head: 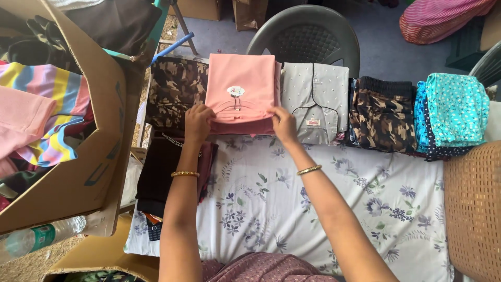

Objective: The person is folding various pieces of clothing including t-shirts and placing them on a table in a retail or storage setting.

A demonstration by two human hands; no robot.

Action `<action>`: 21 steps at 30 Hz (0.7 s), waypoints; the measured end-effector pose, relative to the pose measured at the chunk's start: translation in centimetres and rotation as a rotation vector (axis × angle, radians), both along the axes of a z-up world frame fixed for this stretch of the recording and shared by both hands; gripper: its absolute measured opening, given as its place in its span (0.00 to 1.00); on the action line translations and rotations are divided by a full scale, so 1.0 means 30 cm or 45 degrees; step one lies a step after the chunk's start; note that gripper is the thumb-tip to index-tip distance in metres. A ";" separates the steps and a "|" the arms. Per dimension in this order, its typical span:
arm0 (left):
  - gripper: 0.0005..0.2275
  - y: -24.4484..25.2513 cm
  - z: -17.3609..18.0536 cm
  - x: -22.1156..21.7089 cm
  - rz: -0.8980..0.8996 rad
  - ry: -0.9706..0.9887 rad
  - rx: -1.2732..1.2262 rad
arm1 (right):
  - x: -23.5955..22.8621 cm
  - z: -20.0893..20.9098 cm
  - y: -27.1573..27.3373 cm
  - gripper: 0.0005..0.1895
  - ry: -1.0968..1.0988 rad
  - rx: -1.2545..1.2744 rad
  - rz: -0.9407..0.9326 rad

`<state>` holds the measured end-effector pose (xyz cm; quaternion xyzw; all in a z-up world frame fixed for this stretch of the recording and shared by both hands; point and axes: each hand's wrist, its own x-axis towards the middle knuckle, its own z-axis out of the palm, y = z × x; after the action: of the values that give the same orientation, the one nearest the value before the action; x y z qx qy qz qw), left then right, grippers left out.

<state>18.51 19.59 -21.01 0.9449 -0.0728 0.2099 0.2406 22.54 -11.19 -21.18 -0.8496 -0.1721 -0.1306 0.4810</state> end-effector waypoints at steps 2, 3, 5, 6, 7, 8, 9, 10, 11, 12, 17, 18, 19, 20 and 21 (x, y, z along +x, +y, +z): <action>0.05 -0.006 0.069 0.026 -0.028 -0.046 -0.045 | 0.025 0.077 -0.010 0.14 -0.051 0.016 -0.005; 0.06 -0.013 0.101 0.028 -0.030 -0.097 -0.059 | 0.021 0.123 -0.018 0.13 -0.087 0.020 -0.004; 0.06 -0.025 0.136 0.016 -0.032 -0.147 -0.074 | -0.005 0.163 -0.030 0.12 -0.121 0.022 -0.003; 0.06 -0.031 0.141 0.006 -0.047 -0.165 -0.070 | -0.023 0.159 -0.037 0.12 -0.135 -0.016 0.010; 0.05 -0.039 0.146 -0.005 -0.061 -0.183 -0.065 | -0.041 0.155 -0.046 0.11 -0.148 -0.054 0.024; 0.05 -0.038 0.112 -0.032 -0.064 -0.181 -0.067 | -0.063 0.104 -0.056 0.11 -0.145 -0.055 0.022; 0.03 -0.040 0.078 -0.061 -0.061 -0.105 -0.060 | -0.087 0.053 -0.067 0.12 -0.114 -0.115 0.065; 0.02 -0.037 0.047 -0.084 -0.058 -0.034 -0.048 | -0.105 0.003 -0.075 0.13 -0.087 -0.171 0.109; 0.02 -0.040 0.035 -0.113 -0.061 -0.035 -0.045 | -0.133 0.010 -0.079 0.13 -0.089 -0.168 0.107; 0.04 -0.041 0.024 -0.143 -0.080 -0.021 0.034 | -0.161 0.016 -0.082 0.15 -0.066 -0.227 0.137; 0.09 -0.026 0.202 -0.292 -0.047 0.033 0.032 | -0.372 -0.033 -0.150 0.20 -0.029 -0.312 0.118; 0.09 -0.013 0.267 -0.320 -0.098 0.181 -0.027 | -0.414 -0.063 -0.180 0.19 -0.018 -0.307 0.137; 0.08 0.001 0.333 -0.351 -0.151 0.328 -0.086 | -0.458 -0.093 -0.211 0.17 -0.007 -0.302 0.155; 0.08 -0.001 0.471 -0.392 -0.134 0.323 -0.086 | -0.500 -0.121 -0.249 0.17 -0.014 -0.301 0.171; 0.09 -0.003 0.606 -0.435 -0.109 0.231 -0.164 | -0.542 -0.151 -0.288 0.17 0.096 -0.391 0.177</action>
<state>5.45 19.50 -2.82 0.9386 -0.0773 0.1175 0.3152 6.27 -19.83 -25.71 -0.9035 -0.2304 -0.0372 0.3594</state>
